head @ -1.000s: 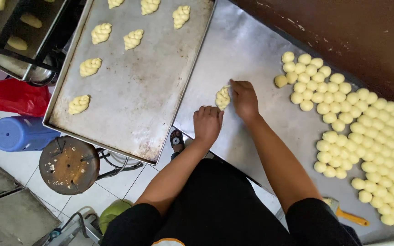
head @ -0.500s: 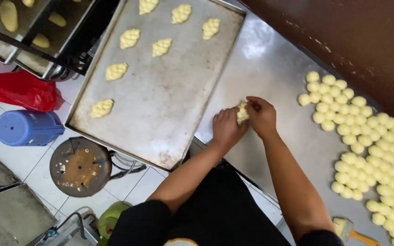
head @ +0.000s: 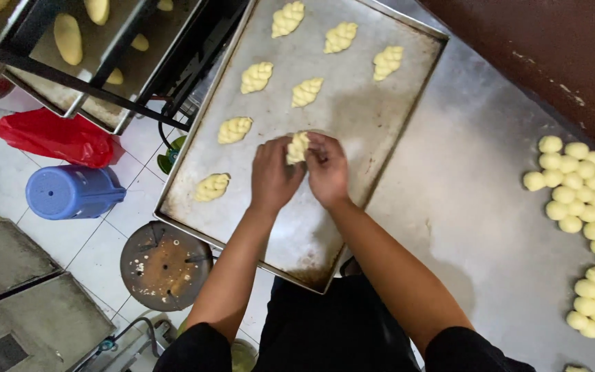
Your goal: Rolling small dough balls into long strips and braiding them into loaves on a metal table.
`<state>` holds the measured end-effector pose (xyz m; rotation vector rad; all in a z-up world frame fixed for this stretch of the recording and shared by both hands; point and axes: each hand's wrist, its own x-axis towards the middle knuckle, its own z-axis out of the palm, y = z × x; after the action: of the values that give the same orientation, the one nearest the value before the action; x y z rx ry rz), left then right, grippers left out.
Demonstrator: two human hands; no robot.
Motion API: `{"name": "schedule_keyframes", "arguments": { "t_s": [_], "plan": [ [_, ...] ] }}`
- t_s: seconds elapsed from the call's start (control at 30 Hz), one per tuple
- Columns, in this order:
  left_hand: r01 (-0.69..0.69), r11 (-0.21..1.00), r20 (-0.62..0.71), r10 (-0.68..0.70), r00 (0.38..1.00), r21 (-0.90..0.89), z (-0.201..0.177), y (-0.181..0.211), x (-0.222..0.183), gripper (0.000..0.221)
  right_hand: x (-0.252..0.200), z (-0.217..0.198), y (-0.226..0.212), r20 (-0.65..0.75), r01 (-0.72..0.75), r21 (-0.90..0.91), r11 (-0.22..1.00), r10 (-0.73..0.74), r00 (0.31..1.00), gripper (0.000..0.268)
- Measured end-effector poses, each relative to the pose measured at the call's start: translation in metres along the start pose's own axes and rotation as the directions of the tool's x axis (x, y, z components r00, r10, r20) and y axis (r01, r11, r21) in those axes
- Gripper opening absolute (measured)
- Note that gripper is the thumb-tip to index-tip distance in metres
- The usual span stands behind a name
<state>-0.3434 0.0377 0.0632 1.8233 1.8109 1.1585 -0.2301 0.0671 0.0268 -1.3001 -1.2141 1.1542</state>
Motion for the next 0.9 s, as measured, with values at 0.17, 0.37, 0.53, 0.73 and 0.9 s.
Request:
{"name": "schedule_keyframes", "arguments": {
  "t_s": [0.17, 0.37, 0.53, 0.73, 0.9],
  "plan": [
    [0.111, 0.974, 0.059, -0.125, 0.990, 0.196, -0.010, -0.039, -0.009, 0.053, 0.000, 0.014, 0.021, 0.106, 0.187, -0.305, 0.934, -0.162, 0.981, 0.034],
    [0.031, 0.955, 0.064, -0.052, 0.997, 0.295, -0.017, -0.028, -0.021, 0.061, -0.032, -0.056, -0.002, 0.210, 0.338, -0.592, 0.732, -0.265, 0.941, 0.026],
    [-0.180, 0.919, 0.056, 0.171, 0.984, 0.352, -0.003, -0.006, -0.026, 0.057, -0.069, -0.211, 0.043, -0.029, 0.157, -0.799, 0.580, -0.299, 0.954, 0.005],
    [-0.350, 0.933, -0.068, 0.355, 0.932, 0.080, 0.030, 0.043, -0.062, 0.017, -0.124, -0.439, 0.058, -0.344, -0.229, -0.929, 0.291, -0.448, 0.825, 0.025],
    [-0.338, 0.935, 0.083, 0.348, 0.934, -0.109, 0.067, 0.120, -0.081, 0.021, -0.149, -0.532, 0.093, -0.374, -0.465, -0.881, -0.088, -0.473, 0.798, 0.038]
  ]
}}
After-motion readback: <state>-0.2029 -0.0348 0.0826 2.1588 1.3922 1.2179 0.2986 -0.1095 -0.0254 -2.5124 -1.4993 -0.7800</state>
